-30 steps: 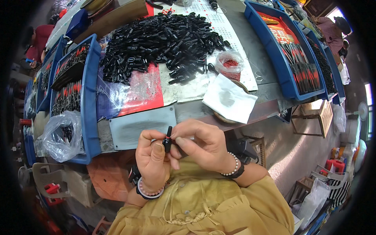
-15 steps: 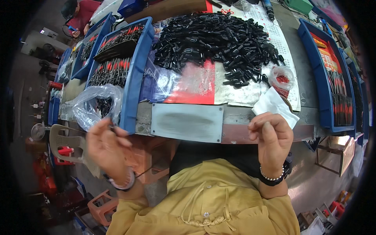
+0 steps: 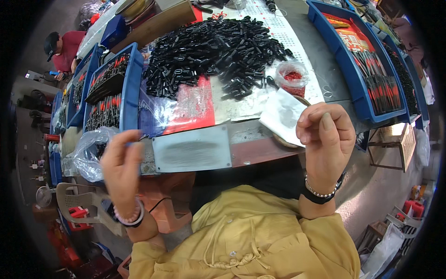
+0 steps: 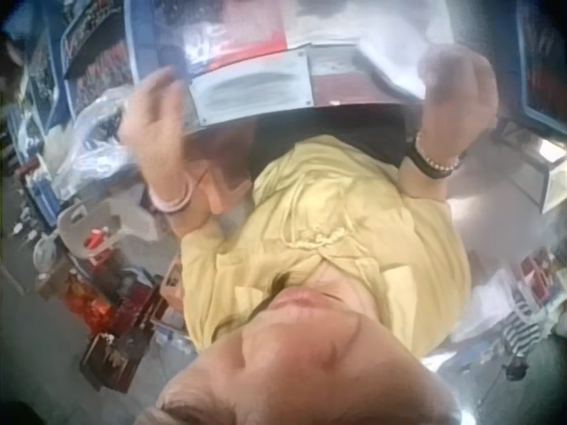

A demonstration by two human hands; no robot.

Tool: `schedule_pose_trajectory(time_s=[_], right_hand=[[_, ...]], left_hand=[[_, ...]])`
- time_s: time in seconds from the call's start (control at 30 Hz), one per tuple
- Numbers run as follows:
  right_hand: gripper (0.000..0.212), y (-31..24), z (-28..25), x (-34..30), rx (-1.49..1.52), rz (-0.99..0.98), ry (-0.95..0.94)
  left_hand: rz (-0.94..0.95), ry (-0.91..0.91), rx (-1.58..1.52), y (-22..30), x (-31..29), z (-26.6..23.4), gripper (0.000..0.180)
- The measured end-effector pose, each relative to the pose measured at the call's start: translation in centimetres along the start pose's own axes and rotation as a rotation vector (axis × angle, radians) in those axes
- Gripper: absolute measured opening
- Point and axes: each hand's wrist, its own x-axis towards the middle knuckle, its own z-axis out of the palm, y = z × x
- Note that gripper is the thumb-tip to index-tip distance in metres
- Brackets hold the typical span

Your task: The person repeatedly picks up small black plastic key bodies from a pile on the table, inserts a red pin into each one, and places the assembled units into a blue tray. The process is repeated continuously throughout the clip.

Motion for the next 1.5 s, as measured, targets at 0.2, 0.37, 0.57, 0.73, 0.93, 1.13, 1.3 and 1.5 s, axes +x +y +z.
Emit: schedule_pose_trajectory(time_s=[0.2,0.37,0.57,0.73,0.93,1.13,1.3,1.5], right_hand=[[0.016,-1.1,-0.1,-1.2,-0.131,-0.03,-0.03],[0.013,-2.2,-1.8,-2.1,-0.246,0.028,-0.034],[0.009,-2.1,-3.3,-2.0,-0.296,0.196,-0.042],[0.011,-0.2,-1.9,-2.1,-0.478,0.245,-0.353],[0.025,2.7,0.8,-3.6,-0.499,0.298,-0.414],[0.017,3.5,1.2,-4.8,-0.111,0.276,-0.367],[0.015,3.2,2.5,-5.8,0.333,0.573,-0.249],[0.016,3.4,2.6,-6.2,0.139,0.448,-0.235]], left_hand=[[0.293,-0.266,-0.005,1.7,5.5,12.6,0.023],[0.309,-0.288,0.301,0.2,8.3,17.4,0.02],[0.323,-0.296,0.369,0.2,7.9,16.5,0.016],[0.261,-0.209,0.21,2.8,4.7,12.5,0.012],[0.195,-0.375,0.001,6.3,-0.7,9.6,0.009],[-0.088,-0.278,-0.398,6.2,-3.2,9.1,0.011],[-0.184,-0.324,-1.107,4.7,-3.2,10.2,0.024],[-0.178,-0.372,-1.17,5.4,-4.1,12.2,0.02]])
